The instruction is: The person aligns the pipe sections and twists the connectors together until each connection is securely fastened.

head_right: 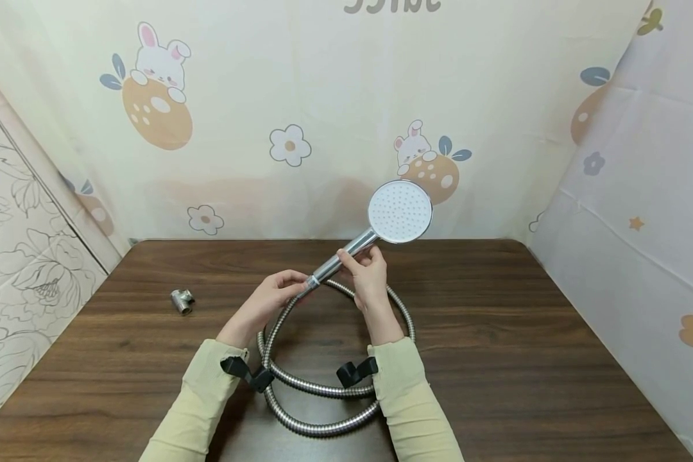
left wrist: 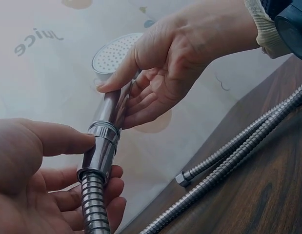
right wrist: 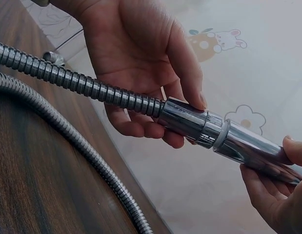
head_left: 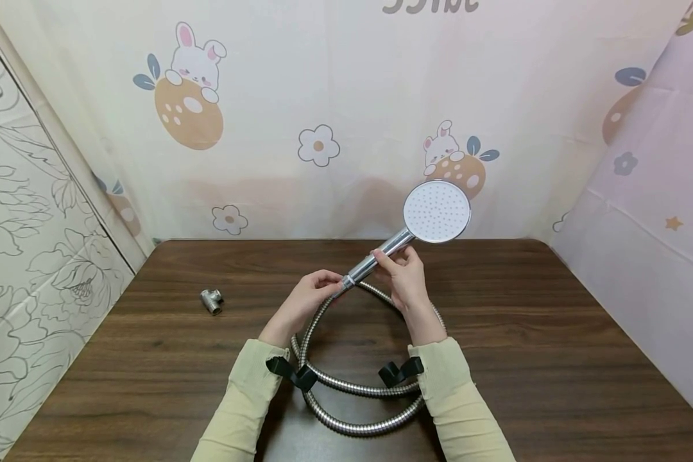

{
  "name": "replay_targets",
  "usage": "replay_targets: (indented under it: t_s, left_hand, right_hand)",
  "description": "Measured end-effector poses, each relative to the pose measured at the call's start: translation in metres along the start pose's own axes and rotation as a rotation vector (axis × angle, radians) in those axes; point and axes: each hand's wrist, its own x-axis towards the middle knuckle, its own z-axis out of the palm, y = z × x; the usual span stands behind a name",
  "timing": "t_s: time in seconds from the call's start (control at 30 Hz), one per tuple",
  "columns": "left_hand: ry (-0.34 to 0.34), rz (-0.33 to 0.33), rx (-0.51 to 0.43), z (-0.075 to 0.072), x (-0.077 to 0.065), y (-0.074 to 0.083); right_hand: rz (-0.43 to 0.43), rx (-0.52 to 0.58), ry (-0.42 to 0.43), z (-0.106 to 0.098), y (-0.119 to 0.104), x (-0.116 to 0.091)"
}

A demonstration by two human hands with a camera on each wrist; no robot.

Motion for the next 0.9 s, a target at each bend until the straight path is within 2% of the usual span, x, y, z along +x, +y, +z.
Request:
replay_targets:
  t_s: [0.3, 0.43, 0.63, 0.77, 0.9]
  left_hand:
    - [0.052, 0.026, 0.033, 0.001, 0.0004, -0.0013]
    - [0.05, 0.021, 0.051, 0.002, -0.0004, -0.0007]
    - [-0.028, -0.011, 0.063, 0.0032, -0.0001, -0.0035]
    - [-0.087, -0.015, 0.03, 0.0039, -0.0005, -0.0056]
    - [-0.095, -0.022, -0.004, 0.0037, -0.0009, -0.006]
  right_hand:
    - [-0.009, 0.008, -0.007, 0.0004, 0.0007, 0.0003]
    - [-0.002, -0.003, 0.0, -0.0002, 0.0009, 0.0005]
    - [0.001, -0.002, 0.008, -0.0007, 0.0011, 0.0002]
    - [0.003, 0.004, 0.007, -0.0003, 0.0013, -0.0002]
    - [-0.008, 0.018, 0.008, 0.0009, 0.0012, -0.0004]
